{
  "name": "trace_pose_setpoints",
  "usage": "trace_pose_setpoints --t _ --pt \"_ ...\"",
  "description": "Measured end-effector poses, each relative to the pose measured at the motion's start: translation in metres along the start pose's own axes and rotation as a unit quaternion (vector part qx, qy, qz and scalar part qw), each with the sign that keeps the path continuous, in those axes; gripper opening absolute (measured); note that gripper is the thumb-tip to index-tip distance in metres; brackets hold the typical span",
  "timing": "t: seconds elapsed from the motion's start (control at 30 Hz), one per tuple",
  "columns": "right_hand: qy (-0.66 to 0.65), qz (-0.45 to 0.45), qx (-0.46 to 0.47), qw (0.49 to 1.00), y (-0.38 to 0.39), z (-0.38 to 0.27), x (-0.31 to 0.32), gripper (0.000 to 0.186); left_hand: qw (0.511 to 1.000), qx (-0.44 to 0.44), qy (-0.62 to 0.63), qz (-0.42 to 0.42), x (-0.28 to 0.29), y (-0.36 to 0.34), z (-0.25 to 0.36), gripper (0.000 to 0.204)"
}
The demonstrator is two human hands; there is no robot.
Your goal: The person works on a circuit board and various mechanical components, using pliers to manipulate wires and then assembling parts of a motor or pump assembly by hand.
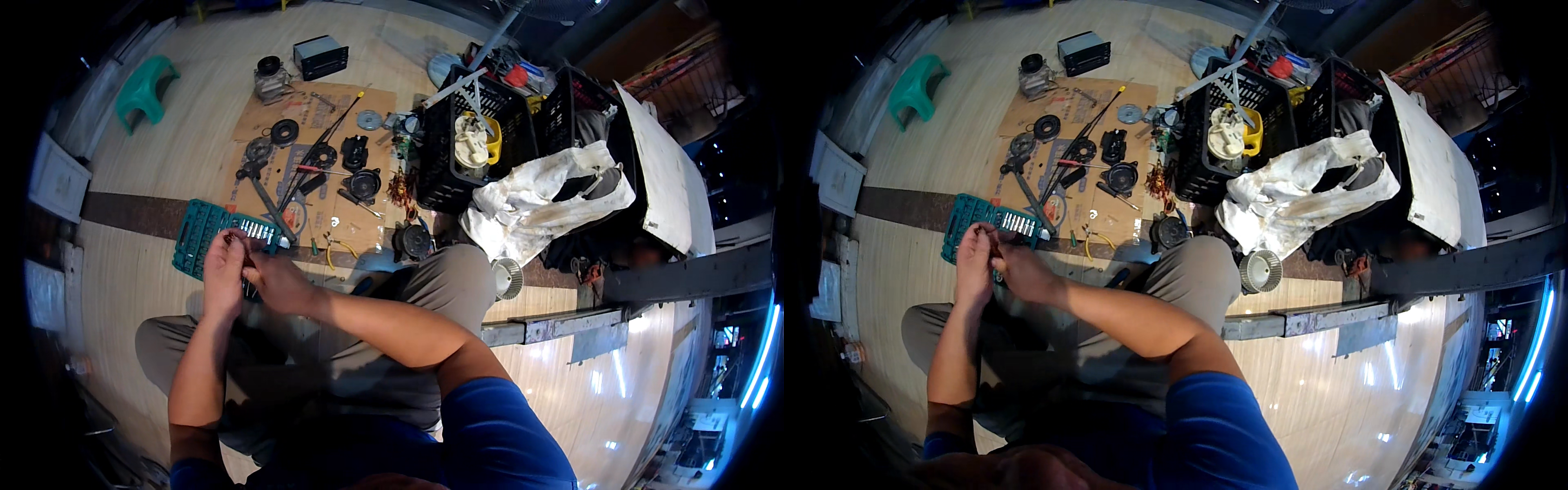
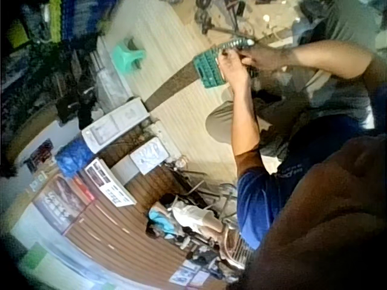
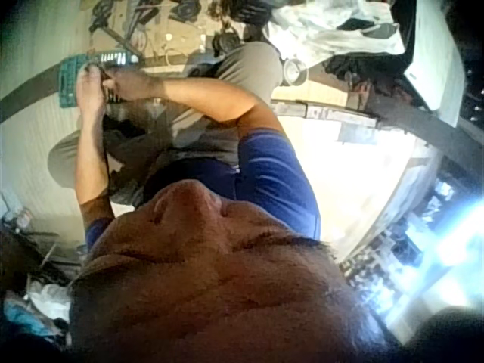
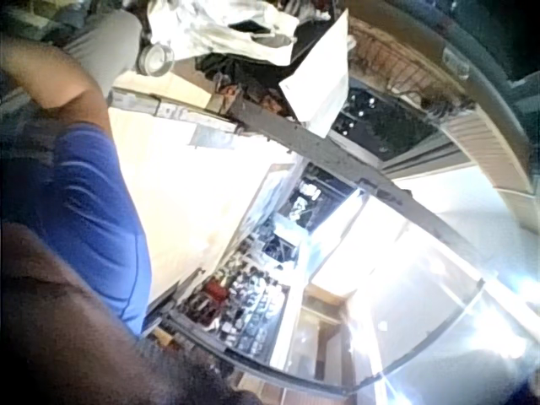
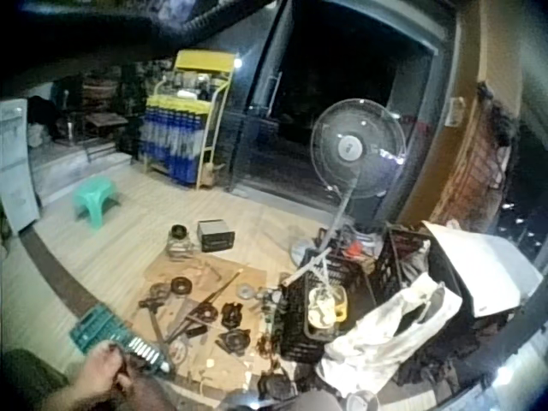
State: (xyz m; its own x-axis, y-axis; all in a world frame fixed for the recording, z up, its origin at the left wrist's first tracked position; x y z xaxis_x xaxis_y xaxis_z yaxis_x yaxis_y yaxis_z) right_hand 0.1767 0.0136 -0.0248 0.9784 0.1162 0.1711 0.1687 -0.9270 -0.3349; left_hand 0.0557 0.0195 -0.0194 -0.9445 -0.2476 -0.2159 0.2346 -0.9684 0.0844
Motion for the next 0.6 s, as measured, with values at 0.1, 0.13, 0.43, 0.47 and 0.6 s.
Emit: trace_pose_setpoints --t 0.1,0.13,0.43,0.47,0.6 --pt "0.024 -0.031 -0.007 0.999 0.003 0.001 -0.002 0.023 0.994 0.069 -0.061 0.065 0.003 0.001 -0.006 0.022" --pt "0.034 -0.045 -0.016 0.998 0.004 0.003 -0.004 0.023 0.994 0.064 -0.064 0.062 0.002 0.003 -0.006 0.022" --pt "0.006 -0.073 -0.033 0.997 -0.004 0.006 -0.003 0.023 0.997 0.05 0.046 0.035 0.003 -0.003 -0.001 0.027" --pt "0.0 -0.075 -0.031 0.997 -0.005 0.004 -0.002 0.022 0.995 0.056 0.074 0.029 0.003 -0.002 0.0 0.027" --pt "0.011 -0.08 -0.031 0.996 -0.006 -0.005 0.002 0.024 0.987 0.067 0.148 -0.001 -0.001 0.002 0.004 0.025"
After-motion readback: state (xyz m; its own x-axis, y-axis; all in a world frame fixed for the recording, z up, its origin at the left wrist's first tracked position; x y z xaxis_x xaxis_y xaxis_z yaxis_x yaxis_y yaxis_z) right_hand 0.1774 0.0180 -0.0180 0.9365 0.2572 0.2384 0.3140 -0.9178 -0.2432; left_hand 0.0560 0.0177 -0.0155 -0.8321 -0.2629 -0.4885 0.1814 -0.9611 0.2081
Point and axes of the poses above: each hand's wrist, its own y-axis away from the middle knuckle, its own x-axis out of the back of the hand, z = x × y, the point moved 3 cm from there along -y, towards the middle knuckle, and after that the axes turned 15 degrees about z, right-handed, at the moved point
